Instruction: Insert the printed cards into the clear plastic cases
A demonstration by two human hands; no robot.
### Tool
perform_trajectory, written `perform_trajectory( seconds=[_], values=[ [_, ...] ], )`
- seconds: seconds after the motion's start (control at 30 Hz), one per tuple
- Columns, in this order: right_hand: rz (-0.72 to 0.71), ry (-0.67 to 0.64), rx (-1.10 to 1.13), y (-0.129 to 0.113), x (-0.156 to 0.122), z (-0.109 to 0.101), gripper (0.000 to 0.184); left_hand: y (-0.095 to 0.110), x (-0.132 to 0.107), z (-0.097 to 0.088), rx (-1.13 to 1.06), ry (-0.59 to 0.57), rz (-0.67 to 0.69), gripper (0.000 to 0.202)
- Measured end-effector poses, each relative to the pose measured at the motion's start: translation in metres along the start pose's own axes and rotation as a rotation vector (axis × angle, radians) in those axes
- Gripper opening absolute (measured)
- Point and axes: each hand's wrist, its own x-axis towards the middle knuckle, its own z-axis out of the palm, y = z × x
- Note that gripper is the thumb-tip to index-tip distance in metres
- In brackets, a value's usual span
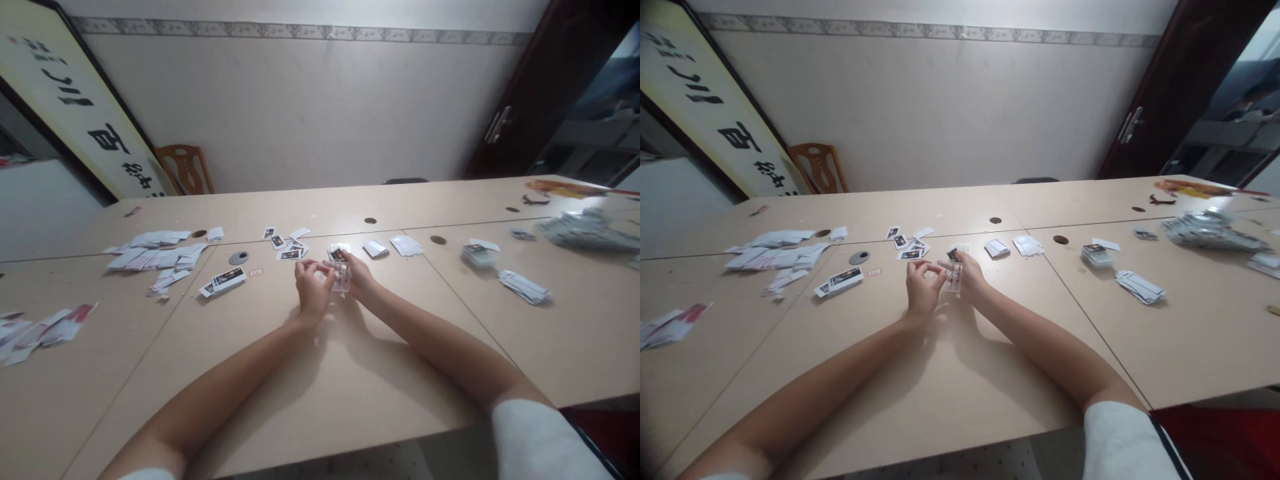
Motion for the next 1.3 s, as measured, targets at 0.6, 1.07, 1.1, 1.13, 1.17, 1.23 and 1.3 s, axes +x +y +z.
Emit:
perform_trajectory(
  seconds=[0.6, 1.07, 1.1, 1.13, 1.17, 1.23, 1.3],
  values=[
    [-0.067, 0.010, 0.004, 0.003, -0.004, 0.001, 0.012, -0.007, 0.001, 0.005, -0.066, -0.014, 0.008, 0.014],
    [-0.207, 0.014, -0.005, 0.002, -0.010, 0.006, 0.012, 0.000, 0.001, 0.003, -0.100, -0.040, -0.035, 0.010],
    [-0.210, 0.014, -0.004, 0.002, -0.011, 0.006, 0.013, 0.000, 0.001, 0.003, -0.104, -0.038, -0.038, 0.010],
    [-0.212, 0.015, -0.004, 0.002, -0.011, 0.007, 0.013, 0.000, 0.001, 0.003, -0.109, -0.036, -0.041, 0.010],
    [-0.214, 0.016, -0.005, 0.001, -0.011, 0.007, 0.014, 0.000, 0.000, 0.004, -0.115, -0.034, -0.043, 0.011],
    [-0.214, 0.018, -0.006, 0.001, -0.011, 0.007, 0.016, 0.000, 0.000, 0.004, -0.129, -0.031, -0.047, 0.011],
    [-0.211, 0.017, -0.006, 0.001, -0.010, 0.007, 0.017, -0.001, -0.001, 0.005, -0.139, -0.028, -0.050, 0.011]
  ],
)
